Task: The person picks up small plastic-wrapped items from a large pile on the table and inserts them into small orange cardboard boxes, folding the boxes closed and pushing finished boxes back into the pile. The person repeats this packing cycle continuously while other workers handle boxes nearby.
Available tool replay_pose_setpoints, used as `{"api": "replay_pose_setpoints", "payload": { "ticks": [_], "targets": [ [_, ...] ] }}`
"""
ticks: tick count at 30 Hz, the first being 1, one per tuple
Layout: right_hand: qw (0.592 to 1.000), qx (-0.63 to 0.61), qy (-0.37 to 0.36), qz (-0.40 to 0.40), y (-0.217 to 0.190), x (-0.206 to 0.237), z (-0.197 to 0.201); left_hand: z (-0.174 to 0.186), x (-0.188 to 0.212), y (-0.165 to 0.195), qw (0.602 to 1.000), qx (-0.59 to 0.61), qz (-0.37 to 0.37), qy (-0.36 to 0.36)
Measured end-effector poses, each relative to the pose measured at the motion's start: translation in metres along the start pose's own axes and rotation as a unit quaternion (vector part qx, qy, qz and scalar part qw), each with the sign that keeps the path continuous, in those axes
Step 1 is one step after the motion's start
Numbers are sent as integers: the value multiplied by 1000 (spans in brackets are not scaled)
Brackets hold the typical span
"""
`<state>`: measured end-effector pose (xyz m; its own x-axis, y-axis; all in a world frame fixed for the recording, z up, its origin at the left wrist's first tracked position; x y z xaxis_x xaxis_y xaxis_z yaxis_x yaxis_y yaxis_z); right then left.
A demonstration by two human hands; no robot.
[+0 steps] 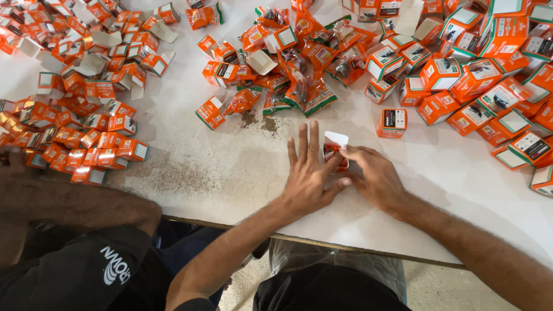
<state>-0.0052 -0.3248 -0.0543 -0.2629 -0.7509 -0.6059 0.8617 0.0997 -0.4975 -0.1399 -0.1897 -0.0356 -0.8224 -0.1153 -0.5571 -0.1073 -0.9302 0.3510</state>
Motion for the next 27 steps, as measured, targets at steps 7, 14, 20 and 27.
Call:
{"api": "replay_pose_setpoints", "payload": {
  "ticks": [7, 14, 20, 27],
  "targets": [
    [997, 58, -24, 38, -3, -1, -8, 10, 6, -43, 918, 294, 265, 34],
    [996, 28, -28, -83, 6, 5, -11, -13, -27, -58, 817, 445, 329, -162],
    [996, 87, 7, -1, -15, 2, -2, -7, -11, -26, 960, 237, 151, 12],
    [971, 223, -32, 85, -34, 2, -4, 9, -7, -19, 989, 139, -38, 39]
  ]
}}
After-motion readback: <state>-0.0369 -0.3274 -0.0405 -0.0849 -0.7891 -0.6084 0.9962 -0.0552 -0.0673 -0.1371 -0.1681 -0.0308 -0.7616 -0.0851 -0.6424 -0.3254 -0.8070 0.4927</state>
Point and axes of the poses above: each hand's wrist, its own x-axis away from the middle knuckle, its own z-axis out of the back of the hand, y = z × x, the point moved 2 cm from there along -x, towards the middle knuckle, and after that the axes turned 1 degree about z, right-handed, at the moved point
